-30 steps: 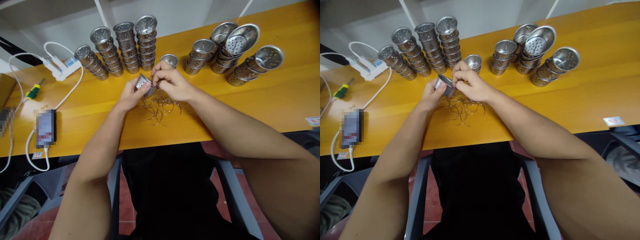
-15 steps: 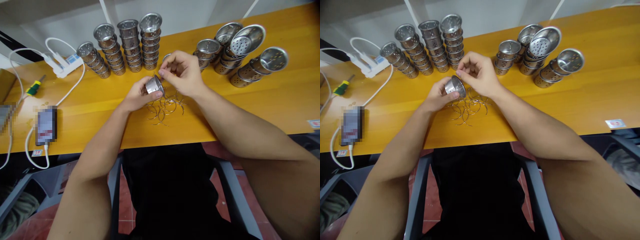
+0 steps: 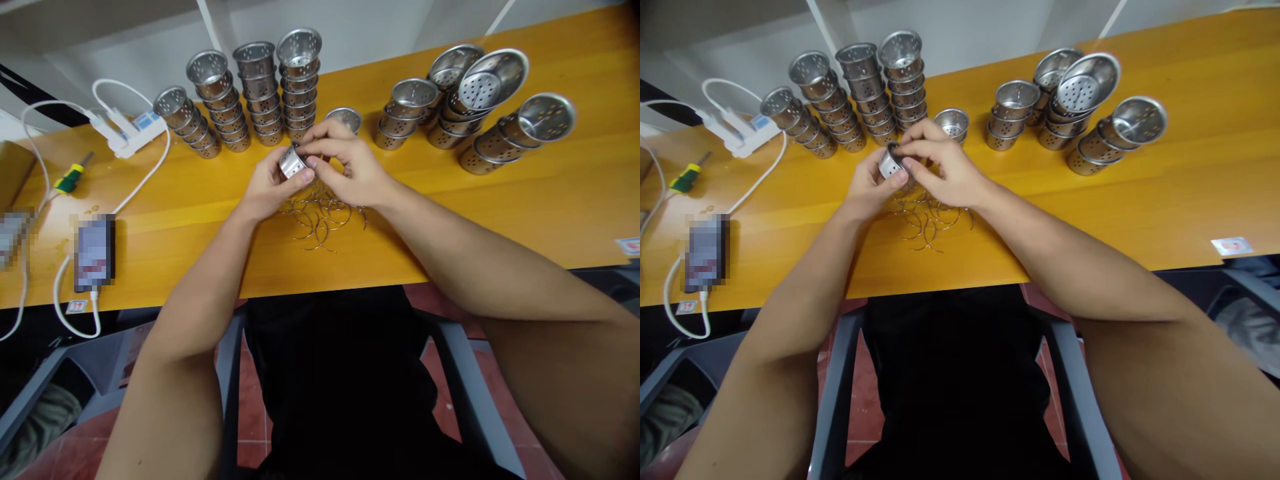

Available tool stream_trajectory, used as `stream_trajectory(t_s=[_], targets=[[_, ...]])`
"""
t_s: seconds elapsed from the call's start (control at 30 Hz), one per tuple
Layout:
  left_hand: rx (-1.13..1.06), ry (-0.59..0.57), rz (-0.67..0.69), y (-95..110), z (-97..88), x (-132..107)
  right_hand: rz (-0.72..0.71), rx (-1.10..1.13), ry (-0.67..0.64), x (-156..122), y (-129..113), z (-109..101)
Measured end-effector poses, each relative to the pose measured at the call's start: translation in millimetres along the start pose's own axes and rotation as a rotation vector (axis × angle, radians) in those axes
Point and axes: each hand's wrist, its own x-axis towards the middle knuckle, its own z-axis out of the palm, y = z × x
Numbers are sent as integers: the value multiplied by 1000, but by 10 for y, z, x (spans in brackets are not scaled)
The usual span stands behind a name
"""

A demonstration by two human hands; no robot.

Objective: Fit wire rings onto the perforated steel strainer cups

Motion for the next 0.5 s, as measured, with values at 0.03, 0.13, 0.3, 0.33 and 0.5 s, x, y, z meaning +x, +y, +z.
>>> stream_trajectory(t_s=[0.03,0.13,0.3,0.33,0.5], targets=[[4,-1,7,-14,-9,1,10,3,-5,-3,-2,7],[25,1,27,-58,-36,10,54,47,-22,-8,-33,11],[27,-6,37,-47,-60,16,23,-36,-90,-20,-30,-5],[28,-5,33,-32,-60,13,17,-49,-102,-24,-11,-2],[26,19,11,44,-15,-6,0,-68,-107,-38,73,39]])
